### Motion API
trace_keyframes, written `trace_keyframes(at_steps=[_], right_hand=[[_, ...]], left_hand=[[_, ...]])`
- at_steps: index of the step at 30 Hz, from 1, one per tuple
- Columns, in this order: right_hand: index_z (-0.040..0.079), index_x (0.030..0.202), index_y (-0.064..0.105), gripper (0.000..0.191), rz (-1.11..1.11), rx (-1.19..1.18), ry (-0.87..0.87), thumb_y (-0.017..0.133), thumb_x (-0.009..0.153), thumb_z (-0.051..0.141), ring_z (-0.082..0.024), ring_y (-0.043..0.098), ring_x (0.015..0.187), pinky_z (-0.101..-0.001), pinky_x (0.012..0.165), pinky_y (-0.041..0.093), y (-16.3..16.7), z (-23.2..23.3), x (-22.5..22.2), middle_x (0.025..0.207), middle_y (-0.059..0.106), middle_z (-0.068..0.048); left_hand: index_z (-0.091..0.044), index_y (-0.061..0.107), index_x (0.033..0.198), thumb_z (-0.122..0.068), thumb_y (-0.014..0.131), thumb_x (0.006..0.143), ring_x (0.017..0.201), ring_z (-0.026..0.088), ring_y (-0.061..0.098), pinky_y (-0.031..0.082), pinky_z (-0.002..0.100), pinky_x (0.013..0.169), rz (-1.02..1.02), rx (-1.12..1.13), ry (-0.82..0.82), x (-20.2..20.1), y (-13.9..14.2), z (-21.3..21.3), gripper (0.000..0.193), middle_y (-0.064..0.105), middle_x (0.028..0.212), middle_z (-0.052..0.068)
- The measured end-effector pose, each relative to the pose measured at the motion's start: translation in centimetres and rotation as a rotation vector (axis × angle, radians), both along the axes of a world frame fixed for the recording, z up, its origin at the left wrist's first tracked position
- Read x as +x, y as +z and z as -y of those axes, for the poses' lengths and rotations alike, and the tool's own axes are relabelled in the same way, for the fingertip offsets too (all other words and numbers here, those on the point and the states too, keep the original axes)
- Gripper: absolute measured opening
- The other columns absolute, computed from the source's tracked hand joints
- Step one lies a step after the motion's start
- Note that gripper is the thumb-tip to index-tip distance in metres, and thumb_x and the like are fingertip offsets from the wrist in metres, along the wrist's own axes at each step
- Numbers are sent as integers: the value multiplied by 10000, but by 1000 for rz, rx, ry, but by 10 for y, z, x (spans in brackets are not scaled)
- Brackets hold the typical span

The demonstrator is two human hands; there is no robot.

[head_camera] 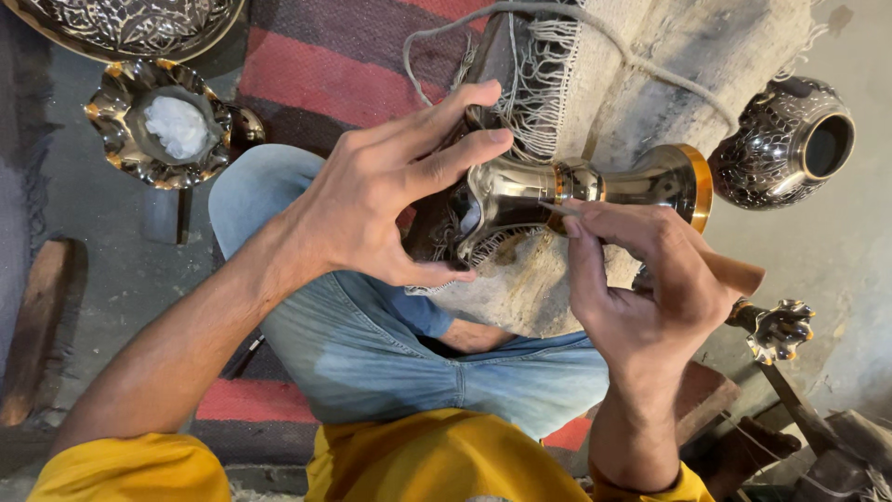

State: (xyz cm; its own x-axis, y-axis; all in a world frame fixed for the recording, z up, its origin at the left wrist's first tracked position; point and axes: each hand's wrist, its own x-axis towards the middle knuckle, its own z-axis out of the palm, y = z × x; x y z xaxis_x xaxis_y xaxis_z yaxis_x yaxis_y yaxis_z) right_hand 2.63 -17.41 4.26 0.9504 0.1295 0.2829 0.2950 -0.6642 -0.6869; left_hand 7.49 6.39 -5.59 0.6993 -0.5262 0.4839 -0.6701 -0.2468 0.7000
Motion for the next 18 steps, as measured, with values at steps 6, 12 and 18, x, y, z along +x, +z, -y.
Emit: trace_keyframes(at_steps=[6, 12, 18], right_hand=[[-24, 963, 666, 177, 2, -38, 55, 737, 860, -150, -189, 742, 907, -266, 837, 576, 2, 4, 0, 1027, 751, -133], [-24, 987, 669, 174, -9, 86, -26, 732, 863, -130, -195, 731, 957, -264, 854, 588, -5, -1, -1, 1017, 739, -129], [-15, 990, 675, 167, 18, 14, 55, 737, 894, -137, -175, 746, 915, -257, 855, 587, -3, 5, 0, 1037, 754, -129]], left_hand=[[-68, 372, 1579, -458, 956, 682, 1296, 382, 653, 564, 436, 1095, -83, -6, 5, 1, 6, 0, 1138, 436, 1609, 191], [-61, 354, 1614, -496, 938, 721, 1347, 389, 644, 561, 439, 1113, -87, -9, 0, 2, 7, 0, 1152, 438, 1635, 190], [-54, 329, 1599, -503, 926, 729, 1356, 387, 629, 552, 445, 1125, -116, 2, 3, 1, 8, 0, 1147, 474, 1597, 208]])
